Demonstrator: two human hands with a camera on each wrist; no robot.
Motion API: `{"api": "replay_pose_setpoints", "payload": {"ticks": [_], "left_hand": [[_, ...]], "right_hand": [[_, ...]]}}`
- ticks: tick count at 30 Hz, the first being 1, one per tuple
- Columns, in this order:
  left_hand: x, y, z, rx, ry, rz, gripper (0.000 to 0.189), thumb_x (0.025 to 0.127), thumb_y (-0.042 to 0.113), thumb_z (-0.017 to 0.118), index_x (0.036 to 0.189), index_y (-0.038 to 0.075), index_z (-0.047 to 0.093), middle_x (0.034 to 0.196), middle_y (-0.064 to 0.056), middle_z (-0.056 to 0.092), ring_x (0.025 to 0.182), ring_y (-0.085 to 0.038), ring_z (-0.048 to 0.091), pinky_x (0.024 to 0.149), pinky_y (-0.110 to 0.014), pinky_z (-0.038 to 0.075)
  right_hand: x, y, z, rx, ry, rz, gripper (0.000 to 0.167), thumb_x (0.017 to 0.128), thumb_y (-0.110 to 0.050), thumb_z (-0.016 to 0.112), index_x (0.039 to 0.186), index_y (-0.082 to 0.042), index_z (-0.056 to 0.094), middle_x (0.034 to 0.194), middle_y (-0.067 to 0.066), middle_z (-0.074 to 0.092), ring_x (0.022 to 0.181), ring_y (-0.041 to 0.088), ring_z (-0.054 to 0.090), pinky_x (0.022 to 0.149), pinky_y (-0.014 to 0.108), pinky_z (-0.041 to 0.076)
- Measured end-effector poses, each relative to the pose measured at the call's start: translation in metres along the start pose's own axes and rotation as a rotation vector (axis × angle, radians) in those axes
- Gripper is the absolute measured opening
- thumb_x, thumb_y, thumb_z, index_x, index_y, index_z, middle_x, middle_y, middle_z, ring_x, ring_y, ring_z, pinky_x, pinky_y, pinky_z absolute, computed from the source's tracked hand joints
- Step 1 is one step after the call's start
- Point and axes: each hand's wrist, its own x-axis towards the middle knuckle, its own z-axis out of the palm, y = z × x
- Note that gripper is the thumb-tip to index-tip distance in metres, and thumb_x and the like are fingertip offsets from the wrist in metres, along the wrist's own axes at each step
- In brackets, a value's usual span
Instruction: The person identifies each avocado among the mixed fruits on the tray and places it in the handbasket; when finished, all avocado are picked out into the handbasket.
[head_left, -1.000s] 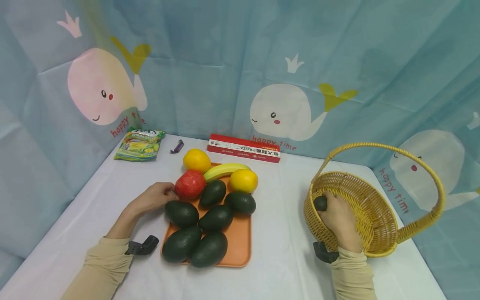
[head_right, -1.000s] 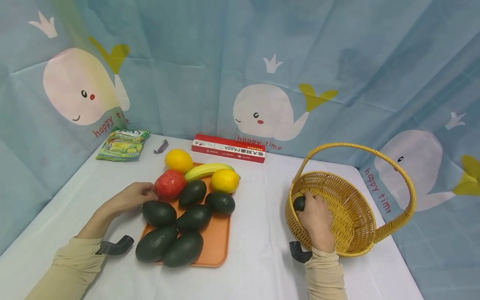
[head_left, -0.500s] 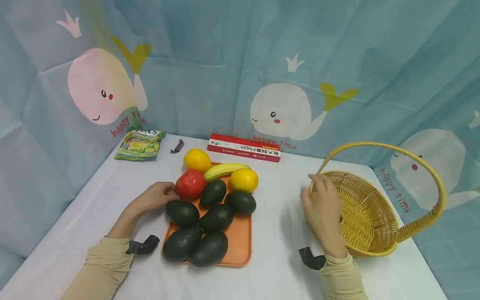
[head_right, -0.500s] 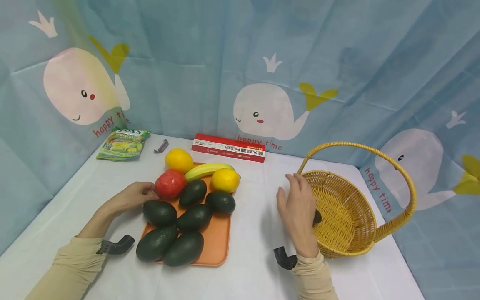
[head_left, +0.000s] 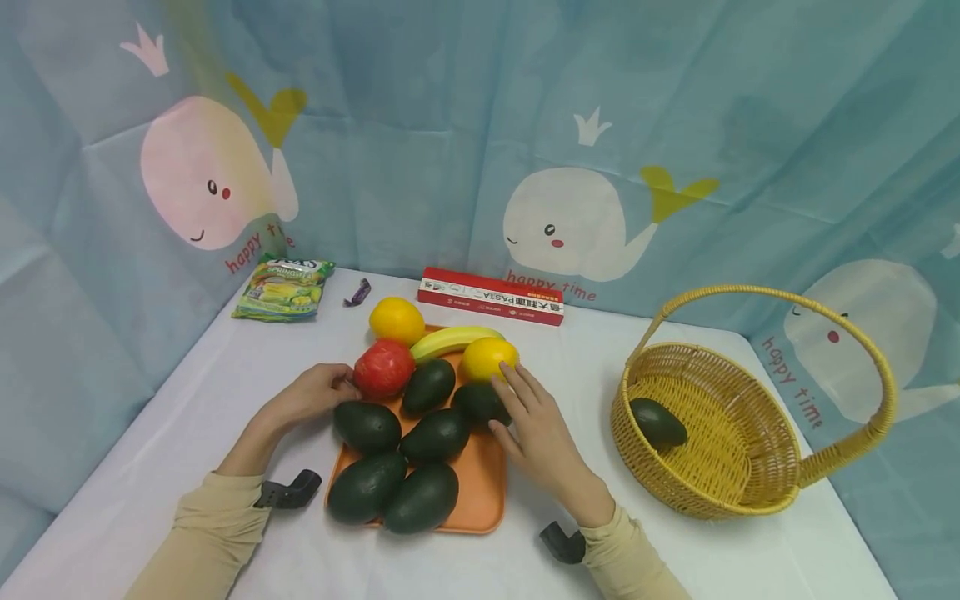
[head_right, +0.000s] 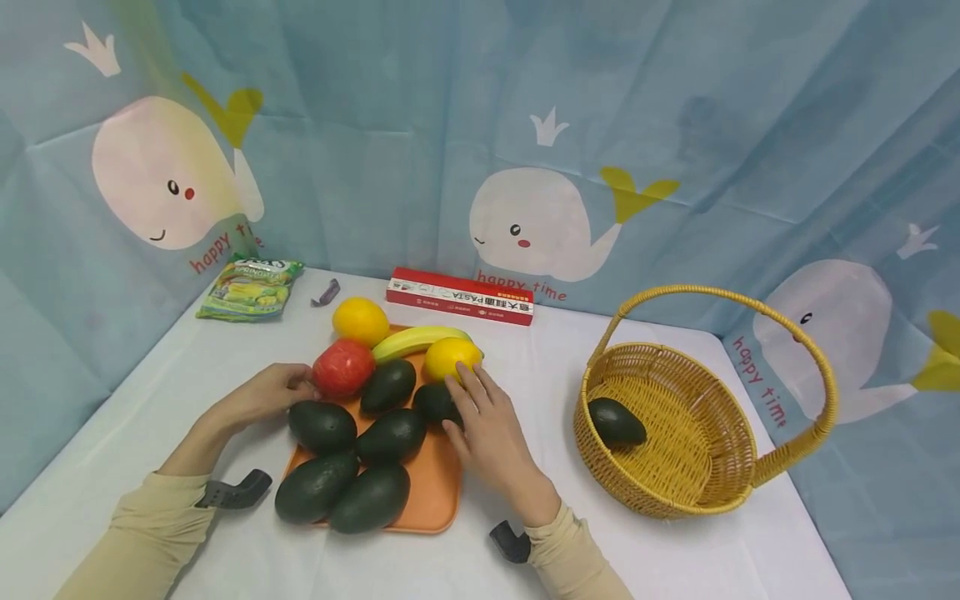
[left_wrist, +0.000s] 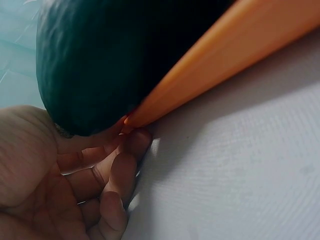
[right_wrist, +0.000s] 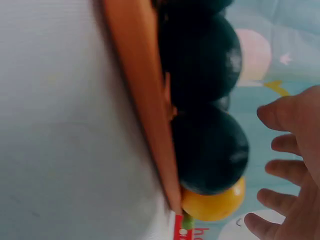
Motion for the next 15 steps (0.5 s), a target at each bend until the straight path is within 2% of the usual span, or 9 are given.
{"api": "replay_pose_setpoints", "payload": {"ticks": [3, 6, 12, 15], "left_hand": [[0.0014, 0.0003, 0.0006, -0.001, 0.0, 0.001, 0.025, 0.091, 0.014, 0.059, 0.108, -0.004, 0.062, 0.087, -0.008, 0.07, 0.079, -0.018, 0.059, 0.081, -0.037, 0.05], [0.0018, 0.0, 0.001, -0.001, -0.003, 0.006, 0.025, 0.091, 0.014, 0.058, 0.108, -0.004, 0.062, 0.087, -0.008, 0.07, 0.08, -0.018, 0.059, 0.081, -0.038, 0.051], [0.0019, 0.0, 0.0009, -0.004, -0.002, 0.008, 0.025, 0.091, 0.014, 0.059, 0.107, -0.004, 0.062, 0.086, -0.008, 0.07, 0.079, -0.018, 0.058, 0.079, -0.035, 0.049], [0.0015, -0.0006, 0.0008, 0.0, -0.001, 0.007, 0.025, 0.091, 0.015, 0.059, 0.107, -0.004, 0.062, 0.086, -0.008, 0.07, 0.079, -0.018, 0.058, 0.078, -0.034, 0.049]], "right_hand": [[-0.0019, -0.0012, 0.0055, -0.013, -0.058, -0.029, 0.063, 0.089, -0.026, 0.069, 0.144, -0.006, 0.045, 0.151, 0.014, 0.044, 0.142, 0.038, 0.038, 0.11, 0.053, 0.037], [-0.0033, -0.0017, 0.0094, -0.017, -0.079, -0.042, 0.065, 0.087, -0.026, 0.072, 0.143, -0.006, 0.047, 0.148, 0.013, 0.048, 0.14, 0.037, 0.04, 0.11, 0.051, 0.038], [-0.0046, -0.0022, 0.0094, 0.018, -0.07, -0.026, 0.062, 0.081, -0.024, 0.079, 0.137, -0.011, 0.054, 0.132, 0.013, 0.053, 0.12, 0.03, 0.054, 0.103, 0.044, 0.046], [-0.0058, -0.0028, 0.0082, 0.03, -0.093, 0.004, 0.063, 0.078, -0.027, 0.082, 0.134, -0.015, 0.055, 0.132, 0.012, 0.053, 0.116, 0.03, 0.057, 0.099, 0.043, 0.049]]}}
